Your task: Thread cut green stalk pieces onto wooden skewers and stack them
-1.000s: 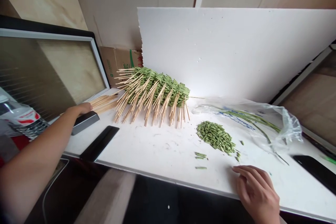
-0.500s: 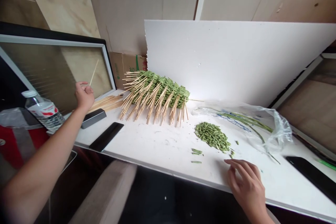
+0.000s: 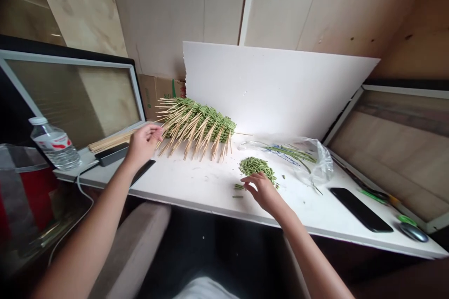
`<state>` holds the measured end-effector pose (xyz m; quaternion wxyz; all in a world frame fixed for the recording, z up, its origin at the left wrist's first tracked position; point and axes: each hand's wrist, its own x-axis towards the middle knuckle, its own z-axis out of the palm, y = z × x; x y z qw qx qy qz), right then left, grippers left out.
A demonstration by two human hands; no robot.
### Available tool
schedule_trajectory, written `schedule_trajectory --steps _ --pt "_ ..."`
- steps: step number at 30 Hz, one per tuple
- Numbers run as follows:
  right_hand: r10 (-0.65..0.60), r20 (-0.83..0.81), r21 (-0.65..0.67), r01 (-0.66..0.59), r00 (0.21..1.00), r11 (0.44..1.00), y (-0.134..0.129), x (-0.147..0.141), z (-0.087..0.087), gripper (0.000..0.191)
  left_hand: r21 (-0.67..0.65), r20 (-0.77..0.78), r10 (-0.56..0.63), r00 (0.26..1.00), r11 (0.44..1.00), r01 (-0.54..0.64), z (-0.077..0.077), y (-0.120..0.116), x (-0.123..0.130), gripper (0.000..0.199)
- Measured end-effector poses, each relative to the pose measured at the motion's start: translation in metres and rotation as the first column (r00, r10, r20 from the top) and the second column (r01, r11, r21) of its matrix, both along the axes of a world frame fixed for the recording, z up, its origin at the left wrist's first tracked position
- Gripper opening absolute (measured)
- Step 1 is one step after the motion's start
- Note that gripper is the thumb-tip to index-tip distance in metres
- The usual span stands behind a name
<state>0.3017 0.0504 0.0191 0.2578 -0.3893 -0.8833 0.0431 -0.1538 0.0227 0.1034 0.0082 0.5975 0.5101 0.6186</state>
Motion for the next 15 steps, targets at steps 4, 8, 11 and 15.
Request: schedule_trajectory --steps 4,8,11,15 --pt "-0.022 -0.035 0.072 0.024 0.999 0.997 -0.005 -0.003 -0.017 0.031 -0.206 -0.058 -0.219 0.974 0.957 0.203 -0.044 0.004 0.054 0.022" --pt "-0.021 -0.066 0.095 0.027 0.998 0.995 -0.01 -0.006 -0.022 0.028 -0.315 -0.104 -0.331 0.938 0.905 0.285 -0.104 0.002 0.098 0.017" --pt "0.06 -0.059 0.024 -0.059 0.996 0.998 -0.014 -0.006 -0.02 0.024 -0.334 -0.146 -0.324 0.935 0.906 0.262 -0.141 -0.01 0.112 0.02" --pt "0.114 -0.051 -0.029 -0.116 0.992 0.993 -0.02 -0.004 -0.025 0.025 -0.373 -0.178 -0.287 0.941 0.905 0.205 -0.162 -0.027 0.109 0.021"
